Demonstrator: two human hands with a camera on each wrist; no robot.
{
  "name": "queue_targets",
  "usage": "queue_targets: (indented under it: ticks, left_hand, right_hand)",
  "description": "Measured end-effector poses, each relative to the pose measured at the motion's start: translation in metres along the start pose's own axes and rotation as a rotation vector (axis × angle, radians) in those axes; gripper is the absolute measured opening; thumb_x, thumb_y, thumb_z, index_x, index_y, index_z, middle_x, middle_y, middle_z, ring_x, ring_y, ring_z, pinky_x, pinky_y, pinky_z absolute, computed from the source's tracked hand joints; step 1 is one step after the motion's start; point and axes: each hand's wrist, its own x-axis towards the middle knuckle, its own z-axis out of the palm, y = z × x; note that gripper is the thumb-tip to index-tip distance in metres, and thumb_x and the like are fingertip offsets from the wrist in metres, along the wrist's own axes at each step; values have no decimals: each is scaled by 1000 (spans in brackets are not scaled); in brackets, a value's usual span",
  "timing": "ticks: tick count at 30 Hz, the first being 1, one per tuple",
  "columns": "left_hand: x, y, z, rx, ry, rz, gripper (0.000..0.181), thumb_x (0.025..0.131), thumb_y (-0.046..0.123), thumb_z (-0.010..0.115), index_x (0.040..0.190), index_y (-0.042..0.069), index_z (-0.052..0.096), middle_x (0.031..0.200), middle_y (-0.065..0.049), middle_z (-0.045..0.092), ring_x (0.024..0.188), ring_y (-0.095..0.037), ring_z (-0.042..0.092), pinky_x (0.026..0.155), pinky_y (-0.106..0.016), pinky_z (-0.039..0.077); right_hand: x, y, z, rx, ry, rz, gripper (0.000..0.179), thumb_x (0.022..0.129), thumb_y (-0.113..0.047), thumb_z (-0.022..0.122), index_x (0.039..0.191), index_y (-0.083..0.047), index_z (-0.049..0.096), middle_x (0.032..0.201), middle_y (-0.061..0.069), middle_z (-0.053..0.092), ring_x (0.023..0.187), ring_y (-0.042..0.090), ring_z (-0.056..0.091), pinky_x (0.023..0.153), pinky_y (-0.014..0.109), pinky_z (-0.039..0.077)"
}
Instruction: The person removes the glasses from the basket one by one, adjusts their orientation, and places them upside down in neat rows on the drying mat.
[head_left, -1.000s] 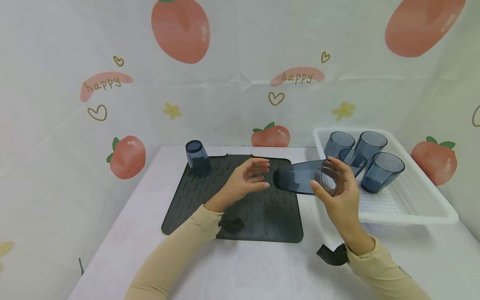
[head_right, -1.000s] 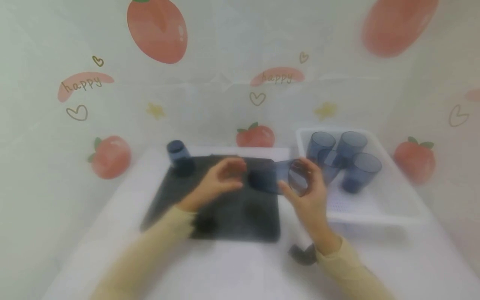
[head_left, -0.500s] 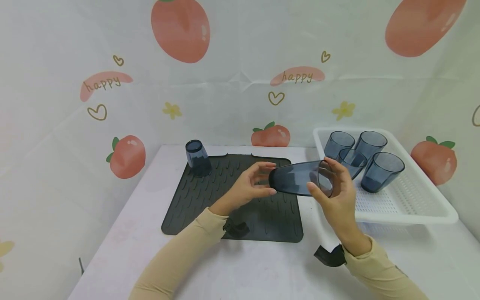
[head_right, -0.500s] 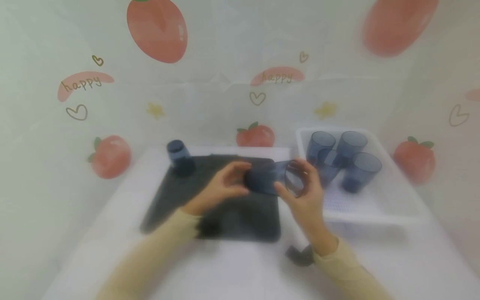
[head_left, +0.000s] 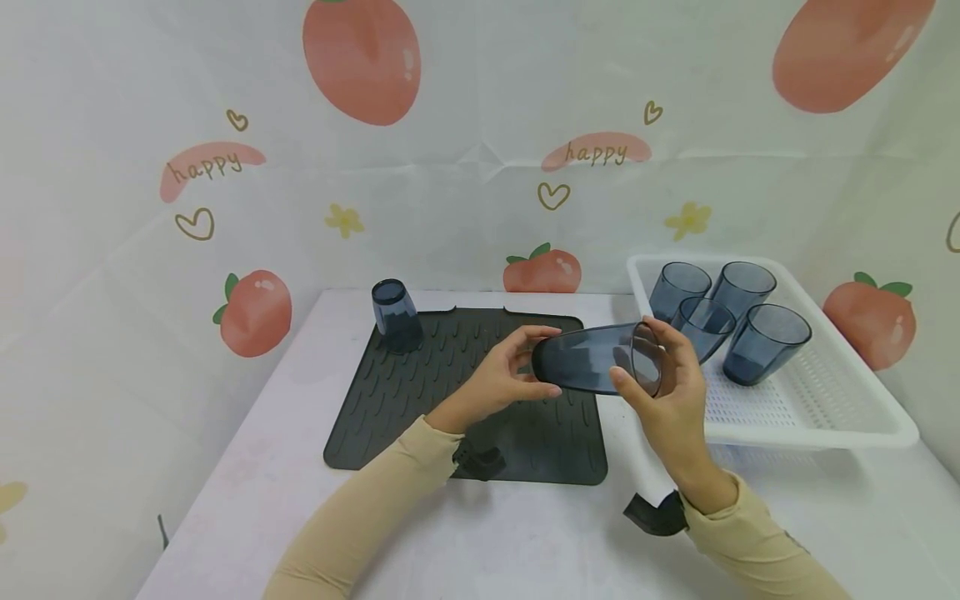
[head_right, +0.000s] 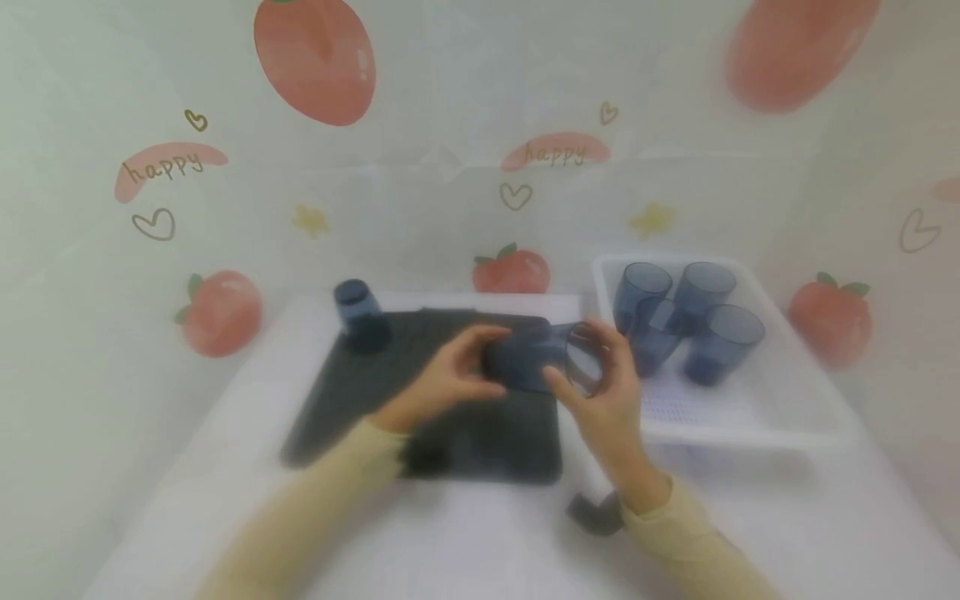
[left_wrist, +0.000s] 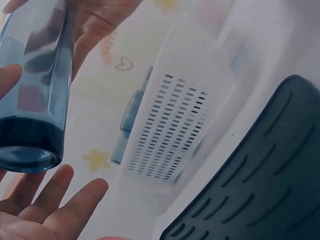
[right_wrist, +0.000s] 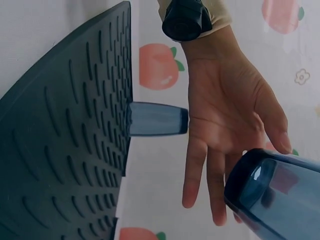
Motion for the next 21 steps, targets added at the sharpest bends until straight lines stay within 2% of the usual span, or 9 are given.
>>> queue_targets:
  ticks: [11, 21]
  left_hand:
    - [-1, 1, 3, -28, -13, 18, 72, 80, -11, 70, 143, 7, 40, 143, -14, 41, 118, -19, 53, 86, -34, 56]
    - [0, 0, 2, -30, 16, 25, 71, 77, -11, 73, 140, 6, 44, 140, -11, 44, 117, -22, 54, 91, -36, 55]
  right_hand:
    - [-2, 1, 2, 4, -6, 8, 65, 77, 21, 63, 136, 15, 37, 124, 5, 48, 112, 17, 54, 81, 15, 54]
    - [-2, -1, 0, 19, -8, 28, 61, 79, 17, 63, 136, 7, 43, 123, 5, 48, 112, 17, 54, 79, 14, 54]
